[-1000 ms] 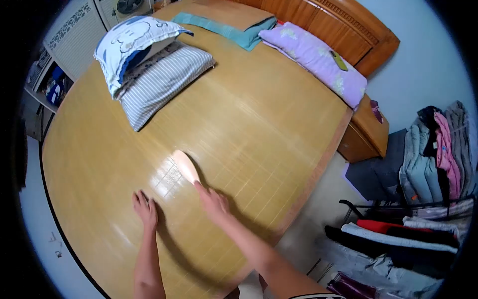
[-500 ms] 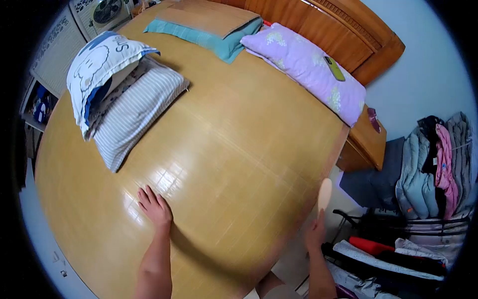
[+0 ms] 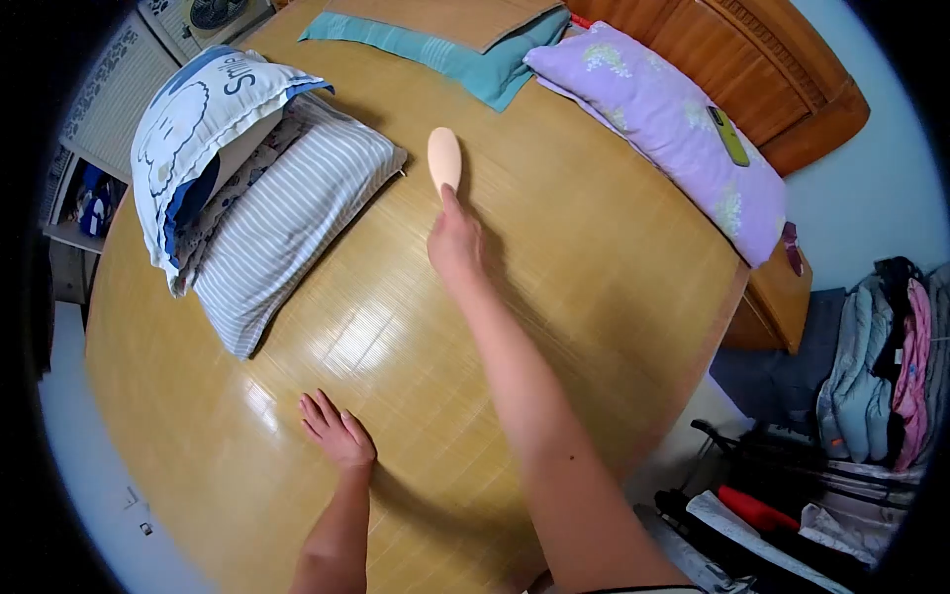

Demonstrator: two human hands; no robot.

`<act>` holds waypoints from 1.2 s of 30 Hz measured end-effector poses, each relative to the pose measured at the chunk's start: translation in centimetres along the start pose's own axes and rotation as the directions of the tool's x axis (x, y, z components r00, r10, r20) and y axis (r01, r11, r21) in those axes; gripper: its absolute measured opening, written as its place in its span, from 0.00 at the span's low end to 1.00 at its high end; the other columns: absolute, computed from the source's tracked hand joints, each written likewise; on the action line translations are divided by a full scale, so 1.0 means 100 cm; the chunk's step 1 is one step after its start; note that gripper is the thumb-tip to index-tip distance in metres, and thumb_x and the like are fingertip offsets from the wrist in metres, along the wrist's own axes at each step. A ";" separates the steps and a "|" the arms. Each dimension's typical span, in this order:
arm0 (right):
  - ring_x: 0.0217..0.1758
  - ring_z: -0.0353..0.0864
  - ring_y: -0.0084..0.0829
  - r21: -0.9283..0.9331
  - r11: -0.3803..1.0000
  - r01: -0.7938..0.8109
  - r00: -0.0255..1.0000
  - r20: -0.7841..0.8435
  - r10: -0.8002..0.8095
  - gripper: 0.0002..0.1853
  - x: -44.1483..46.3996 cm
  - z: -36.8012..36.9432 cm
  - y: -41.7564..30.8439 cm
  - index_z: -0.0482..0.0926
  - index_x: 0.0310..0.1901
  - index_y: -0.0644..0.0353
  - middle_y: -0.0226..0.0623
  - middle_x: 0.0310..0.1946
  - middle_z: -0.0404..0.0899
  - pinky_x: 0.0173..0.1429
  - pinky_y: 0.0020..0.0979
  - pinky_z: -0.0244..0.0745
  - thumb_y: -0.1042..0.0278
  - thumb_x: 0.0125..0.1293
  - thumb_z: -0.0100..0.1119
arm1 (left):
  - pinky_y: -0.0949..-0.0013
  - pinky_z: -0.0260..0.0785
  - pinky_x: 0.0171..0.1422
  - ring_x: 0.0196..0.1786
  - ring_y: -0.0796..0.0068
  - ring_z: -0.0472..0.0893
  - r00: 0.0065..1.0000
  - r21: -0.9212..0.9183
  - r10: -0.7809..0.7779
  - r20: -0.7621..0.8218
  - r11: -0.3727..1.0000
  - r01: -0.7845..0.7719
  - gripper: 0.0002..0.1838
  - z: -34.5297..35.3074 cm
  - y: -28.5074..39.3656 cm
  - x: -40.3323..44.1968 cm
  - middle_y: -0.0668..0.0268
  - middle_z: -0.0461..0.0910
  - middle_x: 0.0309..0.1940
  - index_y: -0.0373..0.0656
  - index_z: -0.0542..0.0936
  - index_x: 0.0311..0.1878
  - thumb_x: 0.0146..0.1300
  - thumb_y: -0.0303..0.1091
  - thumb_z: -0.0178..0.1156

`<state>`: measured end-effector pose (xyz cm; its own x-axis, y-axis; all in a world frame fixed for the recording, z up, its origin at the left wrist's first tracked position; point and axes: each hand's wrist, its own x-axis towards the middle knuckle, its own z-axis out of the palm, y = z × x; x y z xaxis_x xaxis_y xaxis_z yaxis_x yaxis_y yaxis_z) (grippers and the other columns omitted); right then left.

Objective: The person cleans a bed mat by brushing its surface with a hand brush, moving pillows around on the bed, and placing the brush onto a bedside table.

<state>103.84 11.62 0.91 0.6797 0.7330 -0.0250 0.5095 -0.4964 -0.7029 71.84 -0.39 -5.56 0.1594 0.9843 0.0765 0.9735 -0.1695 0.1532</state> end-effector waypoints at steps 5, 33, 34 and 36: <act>0.34 0.78 0.49 -0.338 0.936 -0.097 0.981 0.128 0.148 0.23 0.010 -0.029 0.030 0.63 0.61 0.36 0.51 0.31 0.77 0.37 0.43 0.72 0.65 0.64 0.44 | 0.49 0.32 0.70 0.71 0.52 0.44 1.000 -0.026 0.009 -0.004 1.000 -0.009 0.30 0.001 -0.001 0.001 0.49 0.45 0.68 0.38 0.51 0.67 0.65 0.42 0.34; 0.41 0.77 0.49 -0.250 0.965 -0.086 0.996 -0.025 0.082 0.24 0.109 -0.008 0.007 0.61 0.63 0.40 0.51 0.38 0.77 0.45 0.46 0.70 0.66 0.63 0.41 | 0.47 0.34 0.70 0.70 0.49 0.46 1.000 -0.003 0.001 -0.011 1.000 -0.001 0.32 0.015 -0.007 0.000 0.48 0.46 0.68 0.39 0.52 0.67 0.66 0.49 0.30; 0.41 0.77 0.49 -0.246 0.965 -0.091 0.996 -0.022 0.089 0.24 0.117 -0.012 0.013 0.61 0.63 0.40 0.51 0.38 0.77 0.45 0.46 0.70 0.66 0.63 0.41 | 0.47 0.34 0.70 0.70 0.49 0.46 1.000 0.005 0.007 -0.010 1.000 -0.007 0.32 0.016 -0.008 0.000 0.48 0.46 0.68 0.38 0.51 0.67 0.66 0.49 0.29; 0.39 0.78 0.49 -0.383 0.907 -0.176 0.983 -0.016 0.185 0.25 0.125 -0.033 0.033 0.60 0.63 0.42 0.53 0.35 0.77 0.43 0.47 0.71 0.67 0.62 0.42 | 0.47 0.34 0.70 0.70 0.50 0.46 1.000 0.015 0.016 -0.003 1.000 -0.016 0.32 0.015 -0.009 -0.001 0.48 0.46 0.68 0.38 0.51 0.67 0.66 0.48 0.29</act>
<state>115.77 17.57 0.61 0.7703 0.6215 -0.1431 0.5440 -0.7574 -0.3610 71.20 -0.24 -7.23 0.1748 0.9812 0.0820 0.9732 -0.1848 0.1370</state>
